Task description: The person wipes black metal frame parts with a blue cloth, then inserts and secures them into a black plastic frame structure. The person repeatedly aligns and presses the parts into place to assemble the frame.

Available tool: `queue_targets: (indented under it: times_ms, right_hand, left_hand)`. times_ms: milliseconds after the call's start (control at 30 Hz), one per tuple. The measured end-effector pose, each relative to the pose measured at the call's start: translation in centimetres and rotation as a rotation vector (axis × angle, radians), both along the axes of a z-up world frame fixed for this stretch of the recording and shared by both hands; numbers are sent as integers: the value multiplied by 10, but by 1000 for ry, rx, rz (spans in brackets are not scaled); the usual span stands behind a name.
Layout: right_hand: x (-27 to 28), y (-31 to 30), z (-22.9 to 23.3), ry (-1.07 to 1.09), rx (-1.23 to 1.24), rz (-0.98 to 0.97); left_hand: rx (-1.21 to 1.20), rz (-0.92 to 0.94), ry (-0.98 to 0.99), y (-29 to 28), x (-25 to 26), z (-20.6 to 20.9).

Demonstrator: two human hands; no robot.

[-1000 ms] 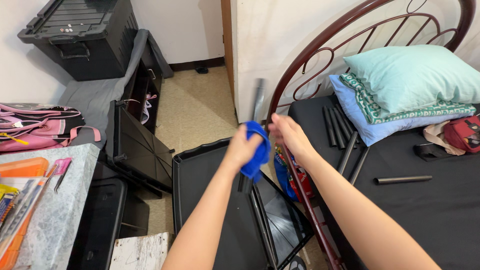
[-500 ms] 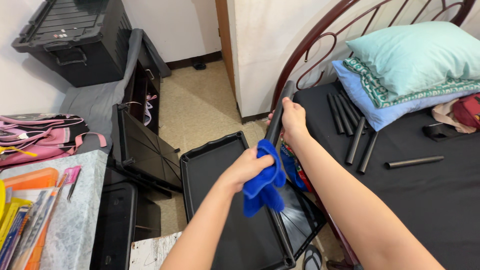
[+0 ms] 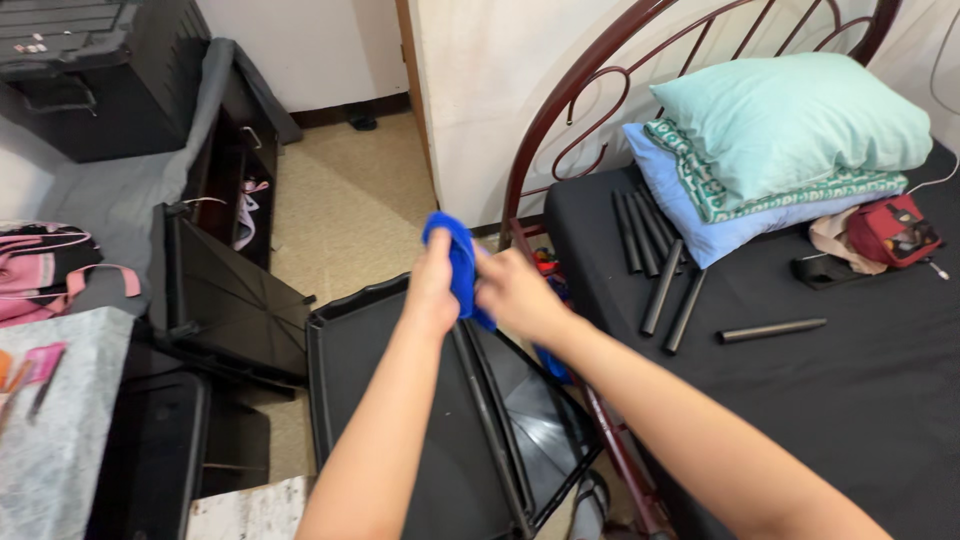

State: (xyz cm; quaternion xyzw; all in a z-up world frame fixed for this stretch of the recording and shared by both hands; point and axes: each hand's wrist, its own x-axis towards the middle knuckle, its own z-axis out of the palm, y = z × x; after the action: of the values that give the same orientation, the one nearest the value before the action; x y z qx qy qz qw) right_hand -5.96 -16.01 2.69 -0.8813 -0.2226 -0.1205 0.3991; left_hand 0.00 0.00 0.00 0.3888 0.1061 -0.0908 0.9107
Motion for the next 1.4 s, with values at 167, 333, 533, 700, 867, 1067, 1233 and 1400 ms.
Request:
queue_targets:
  times_ms: [167,333,533,700,867,1067,1233,1400]
  right_hand:
    - [-43,-43,20,-121,-273,-142]
    - [-38,-106,44,293,-250,-92]
    - [-17,-183,42,1005,320,241]
    - [-19,-206,6,180,-467,-131]
    - [-39,-258,-24,255,-649,-171]
    - [-51,-368,-58,393,-322,22]
    - [-50,-440,-110,1175,332,-553]
    - [-51,-476,-175,1177,592,-763]
  left_hand:
    - [249,494,-115,-63,58,-23]
    - [78,253,92,-92,76,-7]
    - [-338,-31,-147,-125,86,-15]
    - [372,429,10,-188,112,-71]
    - [1359,352,-107,-222,94,-97]
    - [1630,-79,-176,-242,87,-107]
    - [1566,-231,-60,-245,93,-139]
    - [1378,-385,89,-244,78,-155]
